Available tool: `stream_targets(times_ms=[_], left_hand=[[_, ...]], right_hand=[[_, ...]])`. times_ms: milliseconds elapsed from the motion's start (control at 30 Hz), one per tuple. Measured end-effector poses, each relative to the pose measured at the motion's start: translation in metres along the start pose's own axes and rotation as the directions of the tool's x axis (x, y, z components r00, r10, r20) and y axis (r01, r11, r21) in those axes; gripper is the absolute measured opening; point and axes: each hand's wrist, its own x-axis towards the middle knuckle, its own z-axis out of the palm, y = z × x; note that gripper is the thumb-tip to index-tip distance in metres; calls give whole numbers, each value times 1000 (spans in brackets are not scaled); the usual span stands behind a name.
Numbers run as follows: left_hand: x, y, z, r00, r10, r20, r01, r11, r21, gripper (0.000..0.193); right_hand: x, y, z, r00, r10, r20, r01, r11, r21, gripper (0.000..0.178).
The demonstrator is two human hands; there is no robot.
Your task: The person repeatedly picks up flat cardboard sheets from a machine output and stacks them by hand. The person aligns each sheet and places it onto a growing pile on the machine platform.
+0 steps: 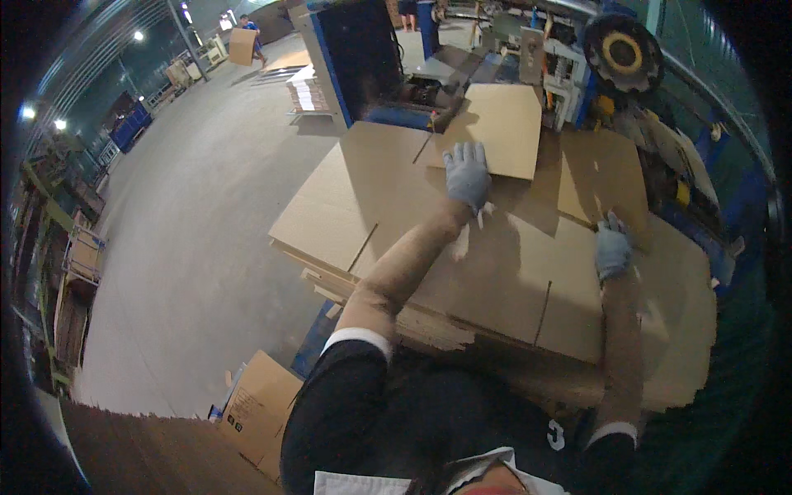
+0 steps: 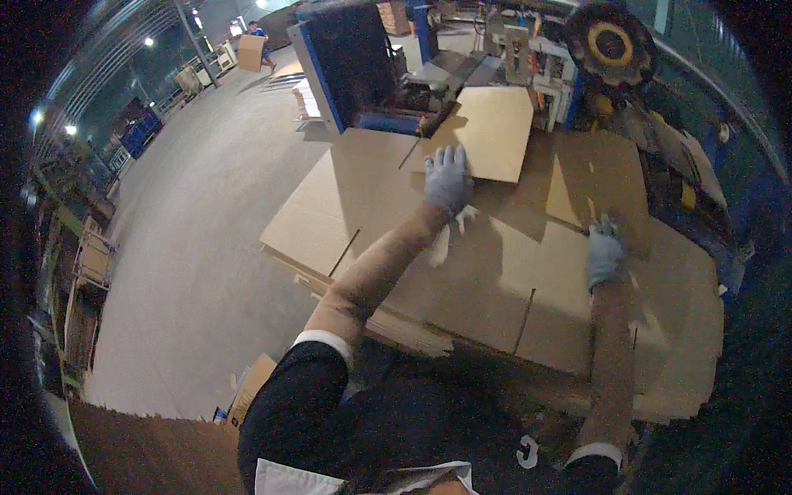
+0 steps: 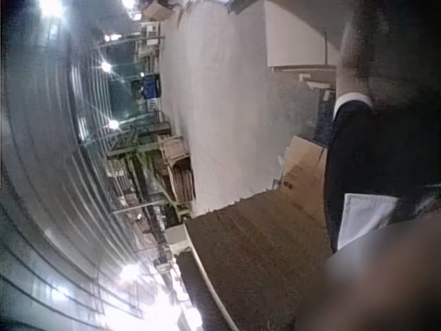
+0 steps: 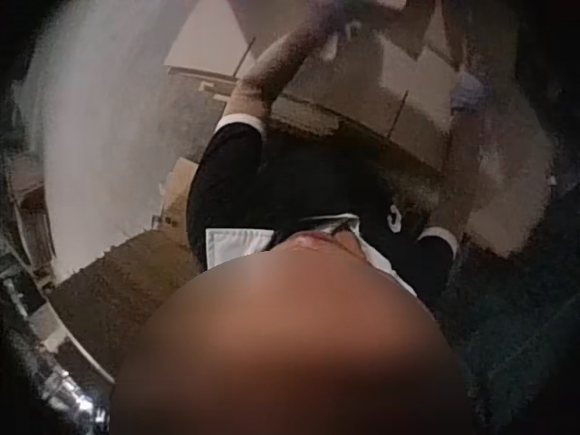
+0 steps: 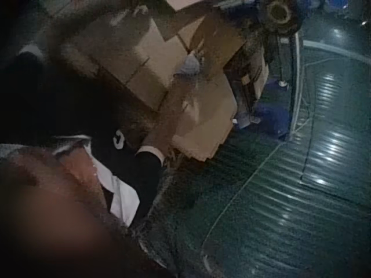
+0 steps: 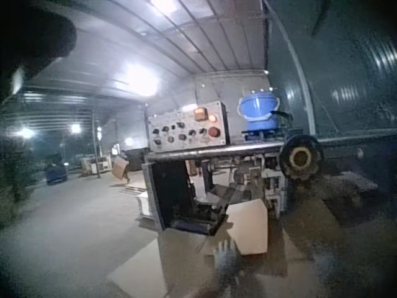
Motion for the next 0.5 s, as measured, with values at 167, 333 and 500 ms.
stream_targets(times_ms=[167, 333, 500], left_hand=[[-104, -99, -56, 891, -447, -82, 434, 891, -132, 64], [-196, -235, -56, 497, -840, -218, 836, 530, -139, 91], [-200, -275, -49, 421, -893, -157, 686, 427, -589, 75]], right_hand=[[-115, 48, -35, 989, 43, -138, -4, 963, 271, 42], [-234, 171, -6, 557, 754, -348, -552, 650, 523, 42], [-252, 212, 20, 419, 908, -31, -248, 148, 957, 42]])
